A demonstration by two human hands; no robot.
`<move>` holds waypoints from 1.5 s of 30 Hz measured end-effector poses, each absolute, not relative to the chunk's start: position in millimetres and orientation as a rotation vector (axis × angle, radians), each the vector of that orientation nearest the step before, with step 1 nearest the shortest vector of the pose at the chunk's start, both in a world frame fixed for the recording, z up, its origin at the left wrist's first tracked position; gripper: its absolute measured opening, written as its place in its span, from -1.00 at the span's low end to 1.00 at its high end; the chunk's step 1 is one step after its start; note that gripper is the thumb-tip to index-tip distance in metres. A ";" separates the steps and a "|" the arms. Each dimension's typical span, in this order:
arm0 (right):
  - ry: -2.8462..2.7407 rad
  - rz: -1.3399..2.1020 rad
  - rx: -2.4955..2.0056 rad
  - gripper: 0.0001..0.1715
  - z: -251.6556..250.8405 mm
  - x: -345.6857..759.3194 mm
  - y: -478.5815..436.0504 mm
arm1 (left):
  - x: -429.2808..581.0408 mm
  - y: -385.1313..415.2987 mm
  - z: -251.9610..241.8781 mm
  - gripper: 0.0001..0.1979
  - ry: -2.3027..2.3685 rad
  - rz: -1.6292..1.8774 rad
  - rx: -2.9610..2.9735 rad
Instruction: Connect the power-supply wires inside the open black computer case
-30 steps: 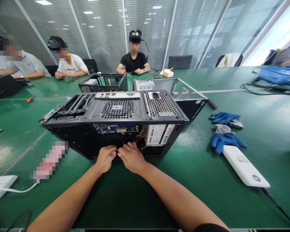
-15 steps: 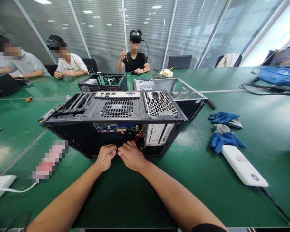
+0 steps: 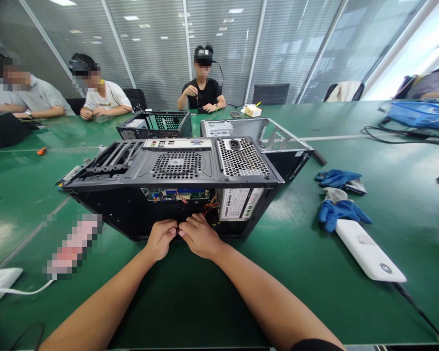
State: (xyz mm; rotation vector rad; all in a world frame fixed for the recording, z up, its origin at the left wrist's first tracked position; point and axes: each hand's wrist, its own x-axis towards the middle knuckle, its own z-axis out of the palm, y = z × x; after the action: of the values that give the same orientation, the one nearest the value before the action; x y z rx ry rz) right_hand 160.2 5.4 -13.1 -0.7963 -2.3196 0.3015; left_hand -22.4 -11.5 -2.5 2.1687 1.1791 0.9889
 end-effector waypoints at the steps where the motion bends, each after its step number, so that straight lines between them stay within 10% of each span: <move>1: -2.320 0.302 -0.792 -0.71 -13.7 160.2 5.6 | -22.1 -11.5 -2.4 -0.70 1.177 0.994 2.165; 45: -2.316 -0.014 -0.763 -0.69 -7.6 165.3 -1.5 | -26.5 -17.8 16.1 -0.76 1.128 0.807 2.372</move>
State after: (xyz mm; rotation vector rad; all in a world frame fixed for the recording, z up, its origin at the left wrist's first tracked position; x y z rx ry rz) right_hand 165.3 -1.5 -7.6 -0.7629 -2.3157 -0.0143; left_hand -26.5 -17.8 16.1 2.3719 1.1282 0.8067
